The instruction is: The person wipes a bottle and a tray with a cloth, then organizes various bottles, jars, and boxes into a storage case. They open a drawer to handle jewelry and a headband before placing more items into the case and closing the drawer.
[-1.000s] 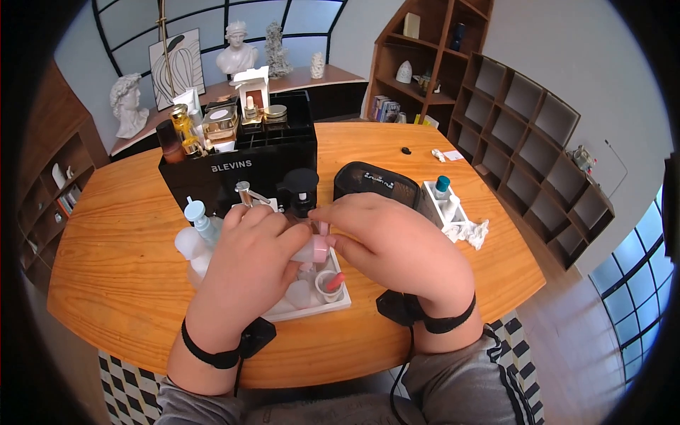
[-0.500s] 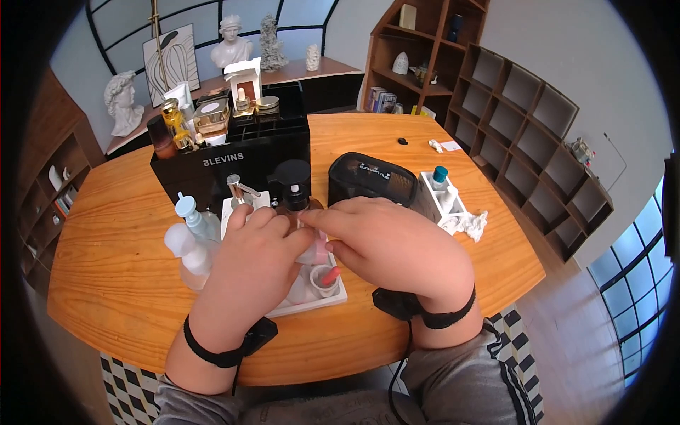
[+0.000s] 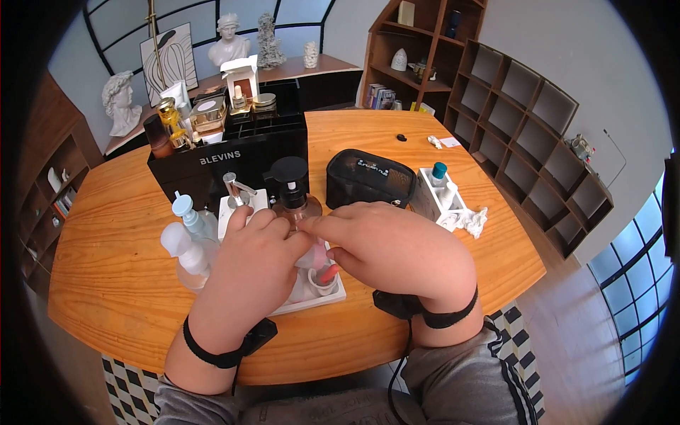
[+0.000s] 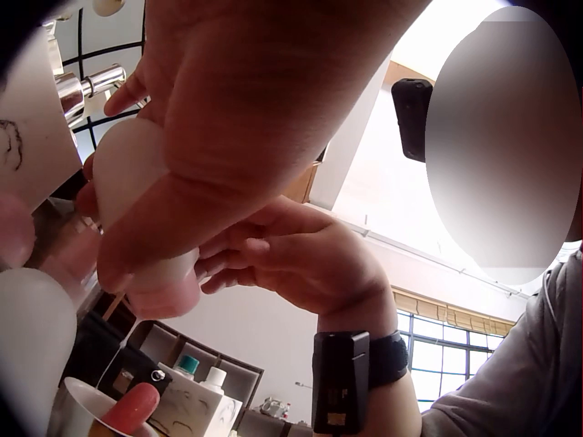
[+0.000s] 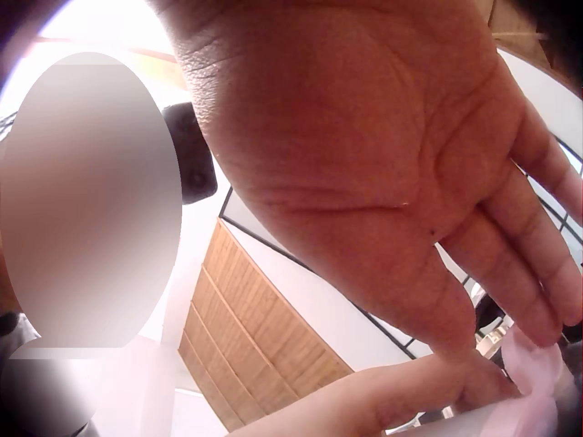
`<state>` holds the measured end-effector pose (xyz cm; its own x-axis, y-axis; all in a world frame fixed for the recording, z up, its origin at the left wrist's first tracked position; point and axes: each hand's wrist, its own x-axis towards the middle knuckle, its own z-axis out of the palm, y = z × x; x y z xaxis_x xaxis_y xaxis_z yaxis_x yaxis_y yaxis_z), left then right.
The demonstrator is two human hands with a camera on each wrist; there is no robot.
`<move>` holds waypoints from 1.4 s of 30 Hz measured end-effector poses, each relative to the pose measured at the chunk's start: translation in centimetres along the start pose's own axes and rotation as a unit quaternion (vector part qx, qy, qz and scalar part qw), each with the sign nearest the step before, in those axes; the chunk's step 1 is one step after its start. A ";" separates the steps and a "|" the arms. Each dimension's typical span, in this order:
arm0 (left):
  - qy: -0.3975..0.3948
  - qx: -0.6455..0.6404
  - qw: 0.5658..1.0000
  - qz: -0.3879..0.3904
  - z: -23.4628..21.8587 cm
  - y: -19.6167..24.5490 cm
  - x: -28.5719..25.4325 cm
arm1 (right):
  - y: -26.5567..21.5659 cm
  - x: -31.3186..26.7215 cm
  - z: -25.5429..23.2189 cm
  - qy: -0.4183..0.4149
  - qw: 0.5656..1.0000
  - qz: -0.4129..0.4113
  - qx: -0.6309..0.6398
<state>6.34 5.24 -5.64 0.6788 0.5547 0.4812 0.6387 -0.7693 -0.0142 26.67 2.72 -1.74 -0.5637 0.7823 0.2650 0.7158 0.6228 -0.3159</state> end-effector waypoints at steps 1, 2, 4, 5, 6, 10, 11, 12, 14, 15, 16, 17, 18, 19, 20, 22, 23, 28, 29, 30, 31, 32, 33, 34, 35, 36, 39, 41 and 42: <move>0.003 -0.001 1.000 0.001 -0.1 0.0 0.0 | 0.0 0.0 0.0 0.002 1.000 -0.002 0.001; 0.006 -0.002 1.000 0.002 -0.1 0.0 0.0 | 0.0 -0.1 0.1 0.004 1.000 -0.004 0.001; 0.010 -0.002 1.000 0.003 0.0 0.0 0.0 | 0.1 -0.1 0.1 0.006 1.000 -0.007 0.004; 0.010 -0.001 1.000 0.003 0.1 0.0 0.0 | 0.1 -0.1 0.1 0.008 1.000 -0.008 0.005; 0.011 -0.001 1.000 0.002 0.2 0.0 0.0 | 0.1 -0.1 0.1 0.008 1.000 -0.009 0.004; 0.043 -0.003 0.999 0.008 0.5 0.0 0.0 | 0.1 -0.1 0.0 0.007 1.000 -0.013 0.002; 0.044 -0.003 0.999 0.008 0.5 0.0 0.0 | 0.1 -0.1 0.0 0.006 1.000 -0.013 0.003; 0.046 -0.004 0.999 0.009 0.5 0.0 0.0 | 0.1 -0.2 -0.1 0.007 1.000 -0.010 0.004; 0.042 0.001 0.999 0.008 0.5 0.0 0.0 | 0.0 -0.3 -0.3 0.008 1.000 -0.004 0.005; 0.041 0.004 0.999 0.007 0.4 0.0 0.0 | -0.1 -0.4 -0.4 0.006 1.000 0.001 0.009; 0.039 -0.001 0.999 0.006 0.4 0.0 0.0 | -0.1 -0.4 -0.4 0.005 1.000 0.005 0.012; 0.038 -0.006 0.999 0.005 0.3 0.0 0.0 | -0.1 -0.5 -0.5 0.003 1.000 0.010 0.015; 0.037 -0.011 0.999 0.004 0.2 0.0 0.1 | -0.1 -0.5 -0.5 0.009 1.000 0.006 0.011; 0.040 -0.009 0.999 0.003 0.2 0.0 0.1 | -0.1 -0.5 -0.5 0.015 1.000 0.002 0.006; 0.043 -0.006 0.999 0.001 0.2 0.1 0.1 | 0.0 -0.6 -0.5 0.021 1.000 -0.002 0.002; 0.048 -0.004 0.999 0.002 0.0 0.0 0.2 | 0.0 -0.7 -0.8 0.047 0.998 0.017 -0.024; 0.051 -0.005 0.999 0.004 -0.3 -0.2 0.2 | -0.1 -0.8 -1.1 0.059 0.997 0.026 -0.038; 0.071 -0.041 0.997 -0.012 -1.6 0.0 0.3 | -0.1 -1.1 -1.2 0.134 0.988 0.039 -0.071; 0.086 -0.038 0.995 -0.017 -1.7 0.1 0.3 | -0.1 -1.1 -1.3 0.135 0.987 0.052 -0.069; 0.101 -0.036 0.994 -0.023 -1.8 0.1 0.3 | -0.2 -1.1 -1.4 0.144 0.986 0.053 -0.070; 0.106 -0.041 0.993 -0.028 -2.0 0.1 0.2 | -0.3 -1.1 -1.4 0.153 0.984 0.054 -0.070; 0.111 -0.045 0.992 -0.033 -2.1 0.0 0.2 | -0.5 -1.1 -1.4 0.163 0.983 0.054 -0.071; 0.116 -0.049 0.991 -0.039 -2.3 0.0 0.2 | -0.6 -1.1 -1.5 0.164 0.982 0.056 -0.073; 0.120 -0.053 0.990 -0.044 -2.5 0.0 0.2 | -0.7 -1.1 -1.5 0.166 0.982 0.057 -0.075; 0.125 -0.057 0.989 -0.049 -2.7 0.0 0.2 | -0.9 -1.2 -1.6 0.169 0.981 0.057 -0.076; 0.129 -0.060 0.988 -0.054 -2.9 0.0 0.1 | -1.0 -1.2 -1.7 0.157 0.984 0.049 -0.072; 0.159 -0.078 0.982 -0.064 -3.3 0.2 0.1 | -1.6 -1.6 -1.9 0.121 0.990 0.030 -0.064; 0.155 -0.090 0.982 -0.063 -3.5 0.3 -0.1 | -2.4 -1.8 -1.7 0.117 0.990 0.022 -0.076; 0.153 -0.097 0.982 -0.062 -3.6 0.3 -0.2 | -2.8 -2.0 -1.7 0.115 0.990 0.019 -0.083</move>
<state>5.10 3.71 -2.54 0.4402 0.5500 0.7097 0.6090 -0.7637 0.2141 26.50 -0.59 0.18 -0.4398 0.7701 0.4621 0.8033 0.5674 -0.1810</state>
